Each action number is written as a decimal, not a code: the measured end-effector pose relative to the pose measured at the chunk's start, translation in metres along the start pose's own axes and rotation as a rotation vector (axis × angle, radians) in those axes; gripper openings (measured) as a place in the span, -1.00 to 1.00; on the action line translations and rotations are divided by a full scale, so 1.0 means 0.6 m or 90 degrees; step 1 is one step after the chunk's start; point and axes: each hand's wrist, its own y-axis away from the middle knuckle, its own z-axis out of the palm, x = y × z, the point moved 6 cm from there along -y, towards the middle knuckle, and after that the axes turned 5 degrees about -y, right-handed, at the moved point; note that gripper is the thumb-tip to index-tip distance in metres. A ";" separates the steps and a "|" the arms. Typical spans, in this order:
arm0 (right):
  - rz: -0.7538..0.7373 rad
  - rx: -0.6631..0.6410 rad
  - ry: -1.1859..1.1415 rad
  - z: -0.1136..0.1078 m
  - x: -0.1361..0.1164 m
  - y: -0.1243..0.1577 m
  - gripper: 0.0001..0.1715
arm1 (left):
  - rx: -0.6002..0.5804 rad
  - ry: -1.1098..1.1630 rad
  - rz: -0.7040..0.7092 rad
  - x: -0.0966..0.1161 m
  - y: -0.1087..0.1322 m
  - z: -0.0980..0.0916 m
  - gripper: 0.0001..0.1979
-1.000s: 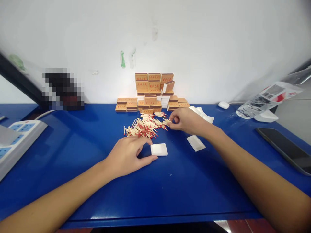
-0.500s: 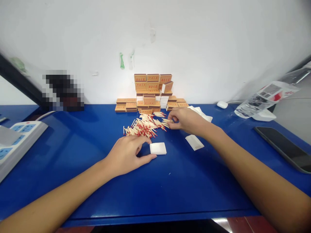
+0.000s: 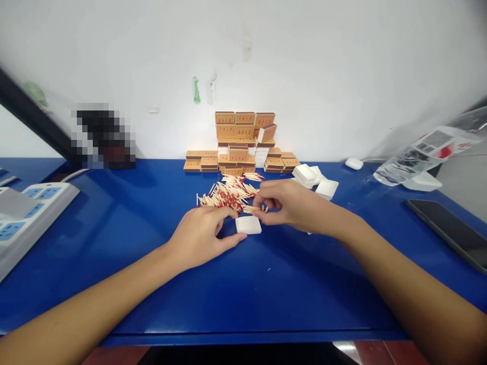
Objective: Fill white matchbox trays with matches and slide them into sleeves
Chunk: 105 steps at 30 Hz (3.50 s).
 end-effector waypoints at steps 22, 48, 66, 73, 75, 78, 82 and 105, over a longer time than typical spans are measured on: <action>0.003 -0.080 -0.008 0.016 -0.019 0.020 -0.88 | 0.005 0.008 0.018 0.002 0.002 -0.003 -0.71; 0.047 -0.070 -0.044 0.031 -0.014 0.017 -0.85 | -0.010 0.002 0.023 0.002 0.005 0.000 -0.71; -0.014 -0.016 -0.013 0.028 -0.032 0.016 -0.86 | -0.005 -0.005 0.040 0.009 0.010 0.001 -0.70; 0.026 -0.094 -0.022 0.019 -0.022 0.028 -0.93 | 0.004 0.000 0.033 0.008 0.009 -0.001 -0.70; 0.041 -0.120 -0.033 0.025 -0.021 0.030 -0.93 | -0.001 -0.004 0.031 0.008 0.009 0.000 -0.70; 0.054 -0.146 -0.034 0.032 -0.021 0.031 -0.91 | -0.009 -0.007 0.034 0.007 0.009 0.002 -0.70; 0.074 -0.170 -0.051 0.032 -0.018 0.033 -0.89 | -0.006 0.001 0.037 0.009 0.008 0.001 -0.70; 0.014 -0.076 0.058 0.030 -0.030 0.026 -0.86 | -0.017 -0.008 0.017 0.007 0.007 -0.001 -0.70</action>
